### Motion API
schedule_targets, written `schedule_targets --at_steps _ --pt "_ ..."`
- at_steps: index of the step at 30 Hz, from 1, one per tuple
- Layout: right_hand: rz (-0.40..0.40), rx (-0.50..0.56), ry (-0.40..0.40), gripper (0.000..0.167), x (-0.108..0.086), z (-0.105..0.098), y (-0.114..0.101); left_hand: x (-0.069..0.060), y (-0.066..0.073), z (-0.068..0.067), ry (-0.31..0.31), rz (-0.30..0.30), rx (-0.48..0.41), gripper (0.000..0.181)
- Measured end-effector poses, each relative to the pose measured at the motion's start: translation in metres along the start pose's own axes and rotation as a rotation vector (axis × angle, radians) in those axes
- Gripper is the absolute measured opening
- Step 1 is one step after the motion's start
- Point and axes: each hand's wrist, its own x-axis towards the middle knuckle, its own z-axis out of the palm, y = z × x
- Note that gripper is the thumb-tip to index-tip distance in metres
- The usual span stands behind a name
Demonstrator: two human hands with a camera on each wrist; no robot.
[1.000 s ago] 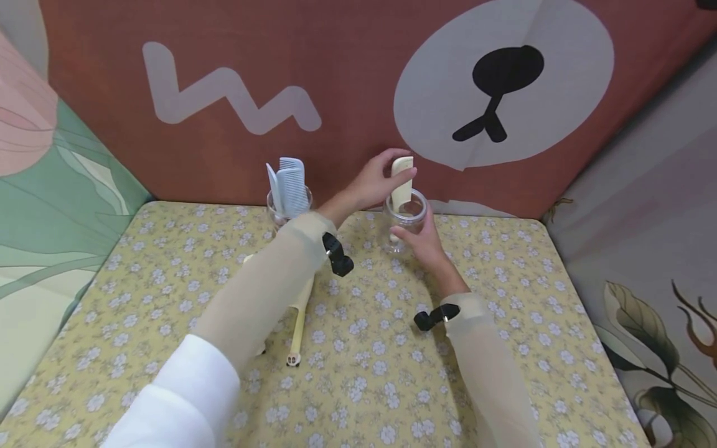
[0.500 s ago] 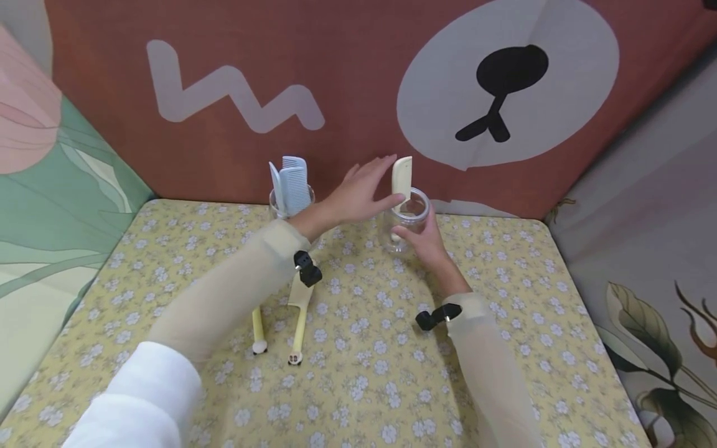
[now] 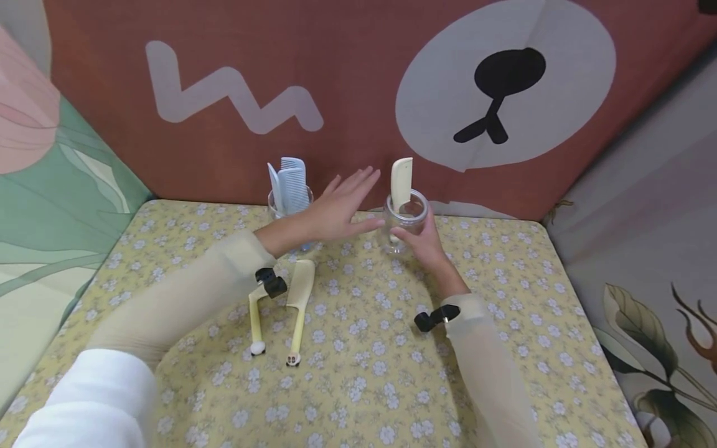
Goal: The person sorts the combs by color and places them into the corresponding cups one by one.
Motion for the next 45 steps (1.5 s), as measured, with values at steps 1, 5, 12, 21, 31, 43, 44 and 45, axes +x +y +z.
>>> schedule_targets --at_steps 1,5,12,21,31,43,44,45 --pt "-0.001 -0.01 0.0 0.087 -0.001 0.001 -0.004 -0.005 0.0 -0.001 -0.009 0.013 0.009 0.094" --pt "-0.024 -0.031 0.003 0.085 -0.003 0.004 -0.007 -0.027 -0.002 -0.002 -0.062 0.051 0.021 0.093" --pt "-0.032 0.007 0.029 0.086 0.001 0.0 0.006 -0.062 -0.006 0.002 -0.146 0.137 0.016 0.092" --pt "-0.039 0.018 0.02 0.086 0.0 -0.001 0.005 -0.104 -0.016 0.023 -0.164 0.166 0.01 0.088" --pt "-0.034 0.01 0.028 0.084 0.001 -0.001 0.005 -0.138 -0.029 0.04 -0.241 0.099 -0.038 0.086" --pt "-0.064 -0.005 0.006 0.087 -0.001 0.0 0.006 -0.184 -0.062 0.056 -0.178 -0.024 -0.101 0.083" --pt "-0.063 -0.002 0.007 0.087 -0.001 0.0 0.006 -0.187 -0.065 0.056 -0.171 -0.04 -0.104 0.084" --pt "-0.06 -0.005 0.007 0.088 -0.001 0.0 0.006 -0.189 -0.069 0.056 -0.164 -0.057 -0.104 0.084"
